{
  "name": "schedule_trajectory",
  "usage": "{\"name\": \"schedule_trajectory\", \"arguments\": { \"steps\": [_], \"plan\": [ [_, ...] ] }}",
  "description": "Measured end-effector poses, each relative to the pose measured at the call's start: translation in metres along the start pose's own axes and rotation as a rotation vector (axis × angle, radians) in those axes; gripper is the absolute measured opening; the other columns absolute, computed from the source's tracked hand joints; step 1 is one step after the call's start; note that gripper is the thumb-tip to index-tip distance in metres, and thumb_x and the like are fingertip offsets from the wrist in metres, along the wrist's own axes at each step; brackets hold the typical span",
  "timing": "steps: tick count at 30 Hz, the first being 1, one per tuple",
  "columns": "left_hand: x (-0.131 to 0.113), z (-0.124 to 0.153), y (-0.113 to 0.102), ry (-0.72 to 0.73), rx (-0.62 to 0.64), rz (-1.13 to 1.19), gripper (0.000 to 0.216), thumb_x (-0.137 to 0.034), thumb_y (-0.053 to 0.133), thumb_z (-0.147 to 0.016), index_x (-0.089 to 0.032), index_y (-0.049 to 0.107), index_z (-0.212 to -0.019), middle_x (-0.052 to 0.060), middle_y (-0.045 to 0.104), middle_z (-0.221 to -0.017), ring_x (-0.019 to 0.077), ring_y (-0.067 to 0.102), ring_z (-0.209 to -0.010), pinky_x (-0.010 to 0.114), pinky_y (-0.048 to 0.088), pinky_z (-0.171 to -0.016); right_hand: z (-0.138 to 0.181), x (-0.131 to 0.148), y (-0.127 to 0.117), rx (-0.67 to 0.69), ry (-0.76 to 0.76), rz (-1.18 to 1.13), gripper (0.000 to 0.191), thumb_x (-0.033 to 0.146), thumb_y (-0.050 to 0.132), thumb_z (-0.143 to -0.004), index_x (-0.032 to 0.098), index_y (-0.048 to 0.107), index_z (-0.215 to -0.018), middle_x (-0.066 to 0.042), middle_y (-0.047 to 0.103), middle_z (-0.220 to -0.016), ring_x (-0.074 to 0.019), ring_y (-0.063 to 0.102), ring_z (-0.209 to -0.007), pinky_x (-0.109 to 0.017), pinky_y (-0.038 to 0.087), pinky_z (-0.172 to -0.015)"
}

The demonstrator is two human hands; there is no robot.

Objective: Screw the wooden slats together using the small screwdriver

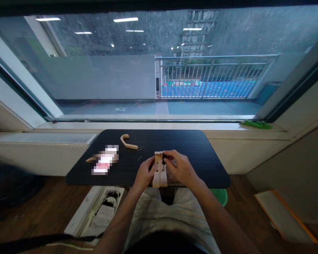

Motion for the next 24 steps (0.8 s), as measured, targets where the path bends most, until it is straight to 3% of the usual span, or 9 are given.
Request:
{"name": "schedule_trajectory", "arguments": {
  "steps": [24],
  "plan": [
    [0.0020, -0.0003, 0.0011, -0.016, 0.015, -0.004, 0.042, -0.035, 0.050, -0.091, -0.013, 0.064, -0.124, 0.015, 0.070, -0.123, 0.0285, 0.064, -0.115, 0.044, 0.047, -0.103, 0.0033, -0.0008, 0.0002, -0.045, -0.026, 0.038, 0.025, 0.017, 0.055, -0.090, 0.021, 0.065, -0.113, -0.003, 0.071, -0.089, -0.0153, 0.066, -0.074, -0.028, 0.054, -0.072]
  ]
}}
Point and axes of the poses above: each hand's wrist, its own z-axis away from the middle knuckle, its own y-axis out of the palm, x = y × z, the point moved 10 cm from there along -z, towards the middle knuckle
